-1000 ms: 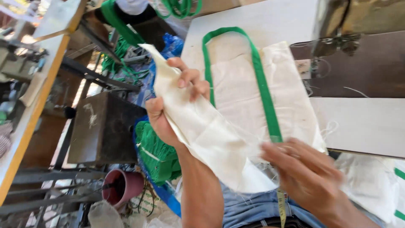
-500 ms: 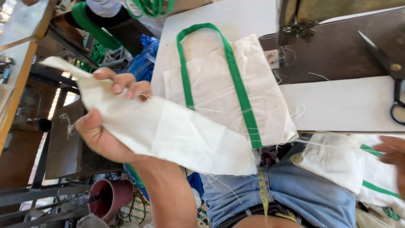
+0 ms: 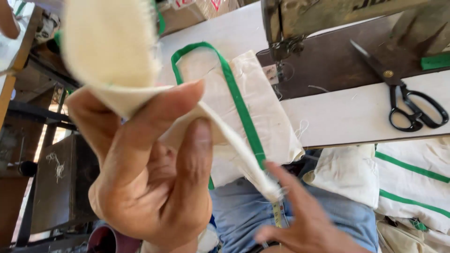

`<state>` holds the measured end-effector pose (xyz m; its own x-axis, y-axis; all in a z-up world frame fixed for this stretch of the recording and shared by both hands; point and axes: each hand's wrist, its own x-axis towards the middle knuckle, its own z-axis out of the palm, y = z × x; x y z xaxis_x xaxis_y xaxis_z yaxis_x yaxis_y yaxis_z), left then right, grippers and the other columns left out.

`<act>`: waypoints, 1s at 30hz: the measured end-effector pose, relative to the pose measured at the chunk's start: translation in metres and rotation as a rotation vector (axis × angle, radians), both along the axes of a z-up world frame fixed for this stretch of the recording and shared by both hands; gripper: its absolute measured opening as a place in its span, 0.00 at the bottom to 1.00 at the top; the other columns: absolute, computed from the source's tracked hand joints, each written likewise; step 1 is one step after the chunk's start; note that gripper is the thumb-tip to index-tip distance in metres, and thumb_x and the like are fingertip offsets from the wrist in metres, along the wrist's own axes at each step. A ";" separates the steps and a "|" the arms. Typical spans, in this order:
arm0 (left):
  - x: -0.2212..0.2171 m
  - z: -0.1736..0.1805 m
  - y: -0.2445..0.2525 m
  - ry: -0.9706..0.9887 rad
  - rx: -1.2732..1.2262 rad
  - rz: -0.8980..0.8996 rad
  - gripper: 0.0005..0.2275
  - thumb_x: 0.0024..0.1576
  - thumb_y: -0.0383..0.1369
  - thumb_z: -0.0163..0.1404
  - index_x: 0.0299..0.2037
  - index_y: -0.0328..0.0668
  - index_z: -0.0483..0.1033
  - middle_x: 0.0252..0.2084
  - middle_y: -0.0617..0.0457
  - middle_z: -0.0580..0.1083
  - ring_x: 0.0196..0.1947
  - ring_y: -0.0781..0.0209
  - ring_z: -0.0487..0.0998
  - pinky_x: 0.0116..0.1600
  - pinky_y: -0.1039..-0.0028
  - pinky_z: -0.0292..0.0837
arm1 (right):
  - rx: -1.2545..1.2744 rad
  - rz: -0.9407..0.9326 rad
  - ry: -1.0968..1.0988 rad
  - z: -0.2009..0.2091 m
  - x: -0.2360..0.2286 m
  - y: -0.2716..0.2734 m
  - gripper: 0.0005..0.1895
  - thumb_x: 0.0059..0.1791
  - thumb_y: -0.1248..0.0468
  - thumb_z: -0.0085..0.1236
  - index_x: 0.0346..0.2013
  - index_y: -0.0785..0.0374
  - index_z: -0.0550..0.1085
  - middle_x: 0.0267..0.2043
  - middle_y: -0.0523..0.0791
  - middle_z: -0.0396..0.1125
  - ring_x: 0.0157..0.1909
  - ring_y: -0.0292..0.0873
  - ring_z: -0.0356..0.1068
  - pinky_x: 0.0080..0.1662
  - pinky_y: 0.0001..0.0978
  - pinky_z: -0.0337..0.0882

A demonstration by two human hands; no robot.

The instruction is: The person sews the side seams of a white tote bag with green straps using a sewing machine. They guide the fabric through the machine, trim excess threads with scissors, and fold the bag to sew additional seams.

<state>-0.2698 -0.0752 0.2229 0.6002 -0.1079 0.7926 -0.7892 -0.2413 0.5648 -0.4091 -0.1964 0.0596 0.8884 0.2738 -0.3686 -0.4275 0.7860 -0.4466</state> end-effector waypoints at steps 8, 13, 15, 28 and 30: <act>0.135 -0.039 -0.029 0.229 0.064 -0.360 0.22 0.63 0.18 0.53 0.66 0.47 0.68 0.73 0.44 0.67 0.19 0.79 0.54 0.21 0.91 0.51 | -1.185 -0.246 -0.297 -0.082 0.006 -0.020 0.20 0.51 0.51 0.54 0.45 0.60 0.85 0.24 0.33 0.67 0.28 0.31 0.57 0.27 0.26 0.63; 0.242 -0.176 -0.090 0.978 -0.314 -0.411 0.41 0.48 0.14 0.58 0.74 0.52 0.59 0.50 0.44 0.77 0.40 0.60 0.81 0.48 0.73 0.79 | -0.780 -0.067 0.333 -0.050 0.046 -0.036 0.27 0.50 0.58 0.54 0.65 0.55 0.79 0.59 0.36 0.80 0.61 0.29 0.69 0.60 0.27 0.67; 0.256 -0.198 -0.100 1.089 -0.256 -0.327 0.41 0.48 0.18 0.60 0.74 0.52 0.59 0.48 0.45 0.78 0.37 0.63 0.80 0.46 0.74 0.77 | -0.771 -0.038 0.408 -0.074 0.047 -0.040 0.27 0.51 0.57 0.53 0.66 0.54 0.78 0.62 0.34 0.79 0.64 0.27 0.68 0.62 0.26 0.65; 0.280 -0.196 -0.055 0.590 0.799 -0.458 0.23 0.48 0.19 0.55 0.53 0.54 0.74 0.64 0.53 0.63 0.58 0.52 0.69 0.57 0.66 0.72 | -0.920 -0.055 0.393 -0.141 0.027 -0.045 0.26 0.49 0.57 0.61 0.62 0.55 0.82 0.40 0.37 0.73 0.42 0.31 0.60 0.50 0.20 0.58; 0.278 -0.198 -0.052 0.404 0.911 -0.420 0.16 0.47 0.20 0.56 0.43 0.52 0.79 0.61 0.50 0.64 0.59 0.50 0.66 0.63 0.59 0.66 | -0.889 -0.053 0.423 -0.140 0.028 -0.045 0.29 0.48 0.59 0.61 0.65 0.55 0.79 0.54 0.34 0.81 0.55 0.26 0.68 0.60 0.19 0.61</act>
